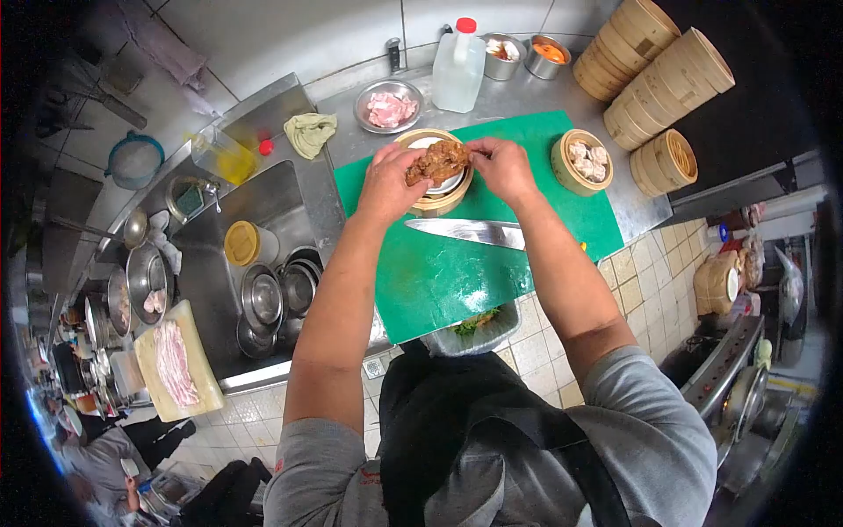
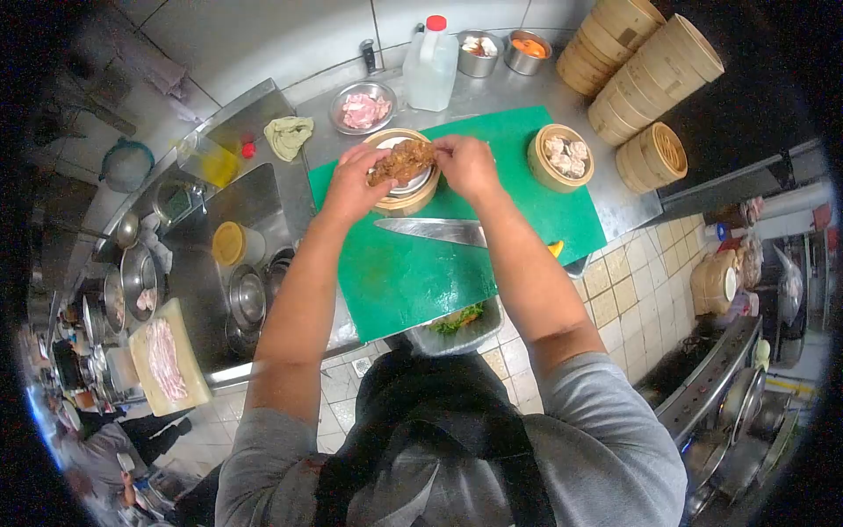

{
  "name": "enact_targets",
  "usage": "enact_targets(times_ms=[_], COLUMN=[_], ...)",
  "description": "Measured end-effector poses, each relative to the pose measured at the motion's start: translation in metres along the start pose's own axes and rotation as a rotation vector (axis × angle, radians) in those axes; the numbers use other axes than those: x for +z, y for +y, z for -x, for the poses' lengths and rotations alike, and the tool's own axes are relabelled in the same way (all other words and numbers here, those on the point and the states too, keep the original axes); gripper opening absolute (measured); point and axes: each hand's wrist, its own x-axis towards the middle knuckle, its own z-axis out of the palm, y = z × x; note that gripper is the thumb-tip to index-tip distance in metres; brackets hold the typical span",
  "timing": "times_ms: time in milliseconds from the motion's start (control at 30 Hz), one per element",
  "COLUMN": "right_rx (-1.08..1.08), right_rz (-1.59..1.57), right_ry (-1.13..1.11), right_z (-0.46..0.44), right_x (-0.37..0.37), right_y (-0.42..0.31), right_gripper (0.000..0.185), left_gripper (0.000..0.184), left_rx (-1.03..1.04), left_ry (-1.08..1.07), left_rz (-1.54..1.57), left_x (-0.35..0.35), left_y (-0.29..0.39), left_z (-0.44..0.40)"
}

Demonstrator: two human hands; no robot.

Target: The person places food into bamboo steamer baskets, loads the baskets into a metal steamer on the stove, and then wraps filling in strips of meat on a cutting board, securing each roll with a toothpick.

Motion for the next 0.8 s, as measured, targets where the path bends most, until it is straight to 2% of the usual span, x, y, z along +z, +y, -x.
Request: enact_targets(times_ms=[67,133,233,300,400,467,500,567,600,633,800], right_rx=[-0.001,0.097,0.061,0.031,0.028,0.011,0.011,-0.076,-0.225,-0.224,-0.608], right_rz=[-0.063,-0.146,-0.192,-0.284,-0.391,-0.521,-0.52,-0.238,-0.083,-0.082,0.087], right_ry=[-0.022,0.031,0.089,0.069,0.023,-0.126,-0.126,-0.229,-0.138,-0.137,-0.016], right_z=[-0.011,-0.025,-0.042,-0.046,-0.038,-0.03,-0.025,-0.014,-0.008,-0.006,-0.004], right_x=[-0.001,-0.004,-0.017,-0.032,-0.043,-0.036,-0.029,-0.012,-0.006,-0.004,-0.001], right_y=[0.004,0.005,0.0,-0.014,-0.029,-0.026,-0.024,-0.022,-0.02,-0.017,-0.014], right_gripper=[0.024,0.019,0.018,0.018,0.019,0.018,0.018,0.016,0.017,0.017,0.019], left_gripper=[0.051,0.051,0.052,0.053,0.059,0.063,0.063,0.064,0.064,0.063,0.063], left_rx=[-0.009,-0.009,0.025,0.053,-0.027,-0.128,-0.127,-0.063,-0.062,-0.007,0.108], left_ry=[-0.019,-0.008,-0.002,0.002,0.016,0.062,0.062,0.014,0.013,0.016,-0.013], left_rz=[0.008,0.014,0.01,-0.001,0.066,0.235,0.236,0.207,0.207,0.155,0.072], left_x=[-0.001,0.0,0.001,0.001,0.001,-0.001,-0.004,-0.007,-0.006,-0.006,-0.002], left_y=[0.001,0.002,0.0,-0.001,0.0,0.002,0.004,0.004,0.002,0.0,-0.004], left_z=[0.002,0.002,0.002,0.002,0.0,0.0,0.0,0.0,0.0,0.0,0.002])
